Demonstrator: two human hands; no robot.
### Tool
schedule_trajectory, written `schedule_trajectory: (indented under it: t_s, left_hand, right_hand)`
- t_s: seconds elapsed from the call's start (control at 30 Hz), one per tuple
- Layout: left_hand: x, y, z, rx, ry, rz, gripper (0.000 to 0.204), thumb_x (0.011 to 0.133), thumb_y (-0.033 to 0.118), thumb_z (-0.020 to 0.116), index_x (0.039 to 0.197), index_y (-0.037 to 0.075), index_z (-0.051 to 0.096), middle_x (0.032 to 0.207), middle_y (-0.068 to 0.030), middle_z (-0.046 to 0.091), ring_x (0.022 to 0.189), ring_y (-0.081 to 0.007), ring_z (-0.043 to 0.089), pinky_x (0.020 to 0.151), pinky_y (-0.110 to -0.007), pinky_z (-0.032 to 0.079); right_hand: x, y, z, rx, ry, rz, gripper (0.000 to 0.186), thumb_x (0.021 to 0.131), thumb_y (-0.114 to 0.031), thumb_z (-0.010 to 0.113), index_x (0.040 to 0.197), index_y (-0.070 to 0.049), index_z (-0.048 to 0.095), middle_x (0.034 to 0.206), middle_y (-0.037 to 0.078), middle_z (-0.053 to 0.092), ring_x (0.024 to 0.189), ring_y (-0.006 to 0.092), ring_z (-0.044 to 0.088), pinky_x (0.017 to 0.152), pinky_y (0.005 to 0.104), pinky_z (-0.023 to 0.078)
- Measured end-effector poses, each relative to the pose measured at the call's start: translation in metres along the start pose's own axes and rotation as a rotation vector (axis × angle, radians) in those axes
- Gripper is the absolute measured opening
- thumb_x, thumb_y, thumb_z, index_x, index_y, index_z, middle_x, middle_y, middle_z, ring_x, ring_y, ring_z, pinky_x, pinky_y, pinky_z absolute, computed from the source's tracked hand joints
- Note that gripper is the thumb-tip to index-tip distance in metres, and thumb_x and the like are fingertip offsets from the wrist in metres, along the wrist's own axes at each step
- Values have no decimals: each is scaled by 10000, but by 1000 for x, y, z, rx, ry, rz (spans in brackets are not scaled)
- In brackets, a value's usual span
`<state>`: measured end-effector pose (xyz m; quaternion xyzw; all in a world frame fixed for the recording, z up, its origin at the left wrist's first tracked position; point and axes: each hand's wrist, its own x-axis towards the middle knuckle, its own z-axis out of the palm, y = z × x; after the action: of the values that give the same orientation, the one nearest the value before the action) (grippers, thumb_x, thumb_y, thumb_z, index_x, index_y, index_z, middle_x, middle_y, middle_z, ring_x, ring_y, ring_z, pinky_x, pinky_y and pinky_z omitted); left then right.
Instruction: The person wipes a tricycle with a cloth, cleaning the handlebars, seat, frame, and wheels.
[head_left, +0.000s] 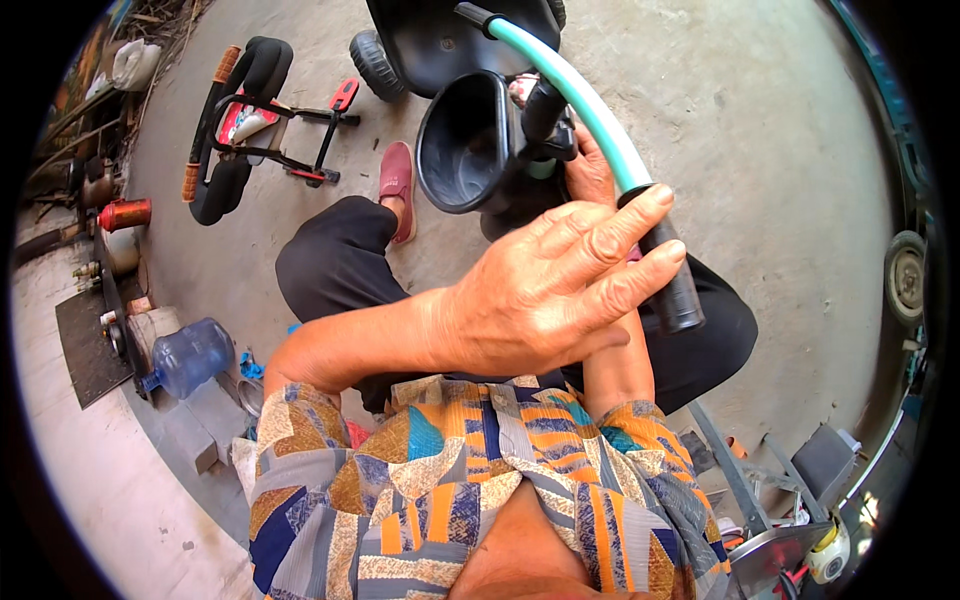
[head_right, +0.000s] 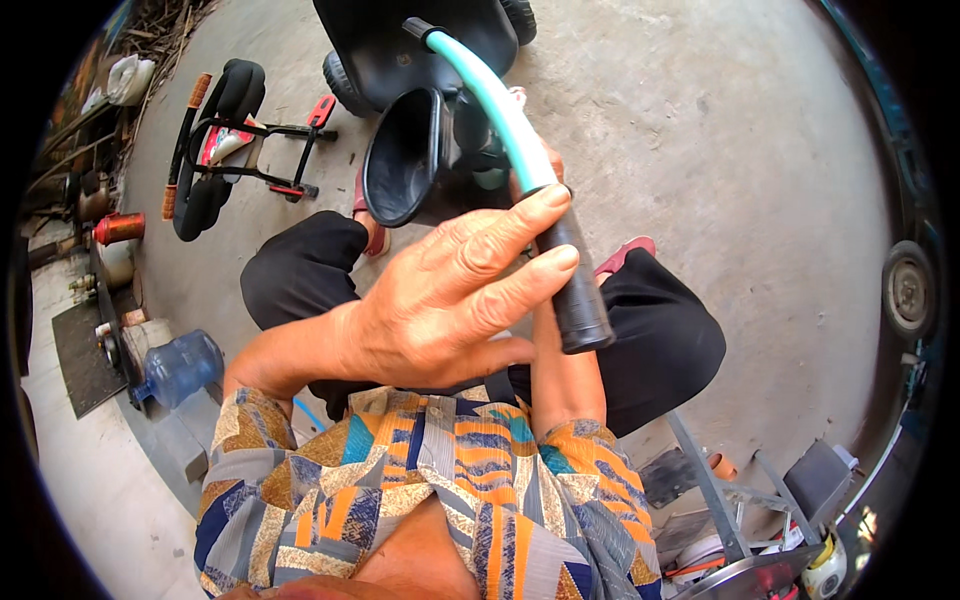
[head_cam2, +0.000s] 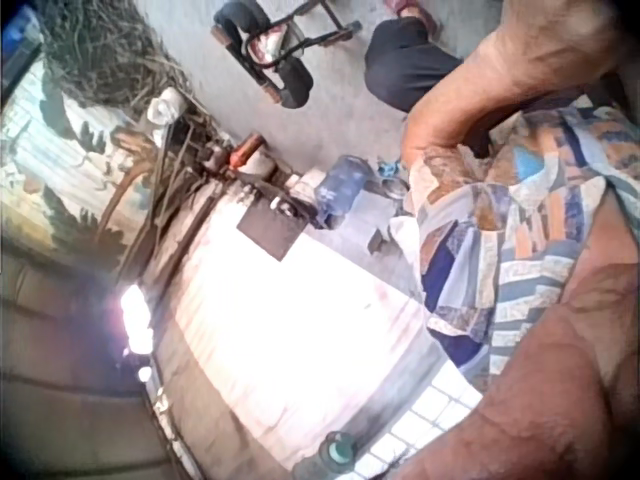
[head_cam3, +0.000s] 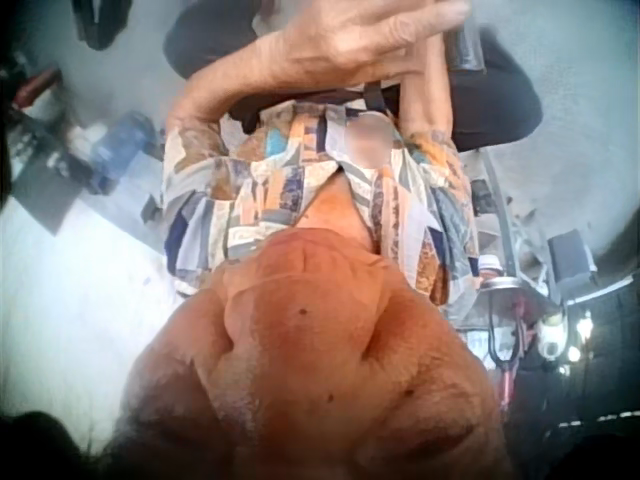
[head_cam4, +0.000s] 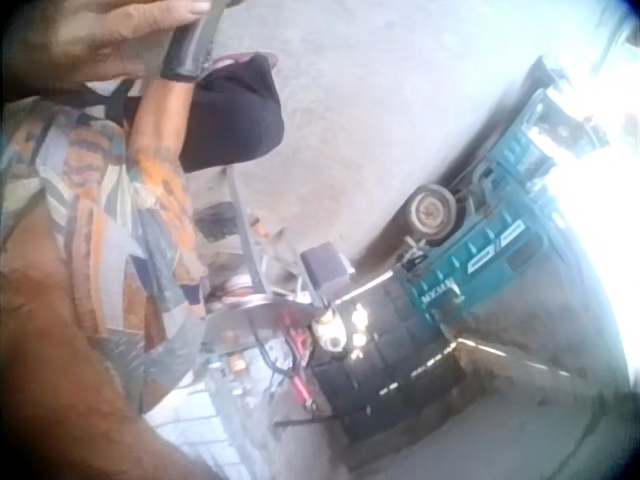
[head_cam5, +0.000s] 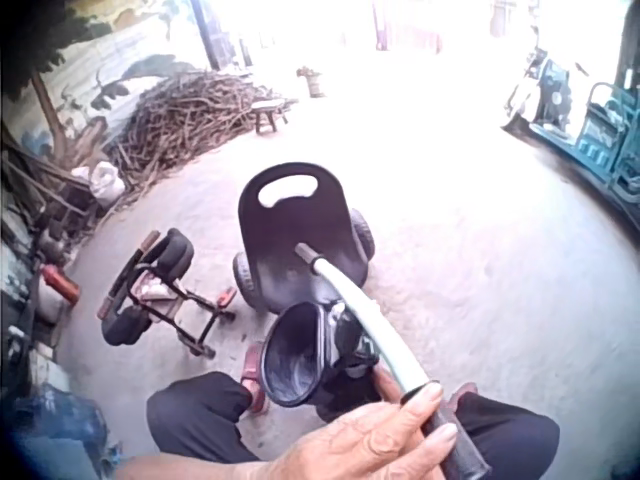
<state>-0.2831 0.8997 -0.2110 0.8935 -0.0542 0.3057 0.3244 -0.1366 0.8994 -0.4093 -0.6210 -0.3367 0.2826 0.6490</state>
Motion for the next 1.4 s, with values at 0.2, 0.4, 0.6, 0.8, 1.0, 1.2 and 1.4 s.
schedule_trajectory:
  t_s: [0.2,0.4,0.6,0.8,1.0,1.2,1.4]
  left_hand:
    - [19,-86,-53,324,175,-130,450,780,81,737,1196,-24,601,1113,-171,652,1033,-286,630,892,-350,495]
    - [-11,-162,-66,323,98,-790,504,860,214,678,1282,-23,539,1076,-177,669,952,-191,661,791,-304,521]
    - [-4,-179,-44,-15,-59,-1097,451,859,252,615,1191,-52,571,831,-199,668,648,-270,660,618,-374,522]
    - [-13,-187,-24,-191,-60,-1041,269,877,183,560,968,-69,584,742,-162,620,597,-243,636,485,-370,497]
    - [-4,-161,-17,-319,-57,-1143,283,907,184,466,1036,-33,593,736,-62,599,549,-164,608,433,-278,494]
    - [3,-127,-9,-555,-100,-1146,303,909,190,457,1108,-12,563,759,-108,641,507,-172,636,420,-255,513]
    - [-5,-121,8,-586,4,-1230,261,930,195,470,1065,-6,566,750,-108,645,535,-189,655,446,-260,521]
  right_hand:
    - [9,33,-49,-265,138,0,243,858,1,547,1059,-22,683,979,40,664,818,90,596,720,254,483]
    - [-3,-34,-71,119,277,225,236,800,20,522,992,-22,653,845,27,645,684,104,582,599,240,474]
    - [-15,-111,-82,-61,-217,448,142,807,-36,537,916,-20,627,774,26,617,663,94,562,624,238,463]
    - [-34,-115,-78,69,-319,496,237,824,-59,559,1043,-6,630,851,19,620,722,93,566,639,243,472]
    - [-37,-138,-76,219,-14,432,180,834,-28,526,981,-6,627,802,47,629,703,106,586,630,247,475]
    - [-34,-148,-83,396,282,200,275,880,15,483,1122,2,613,865,44,635,717,88,586,678,236,481]
    - [-25,-162,-96,77,402,-124,227,896,20,517,1091,11,632,910,48,650,763,91,609,692,242,511]
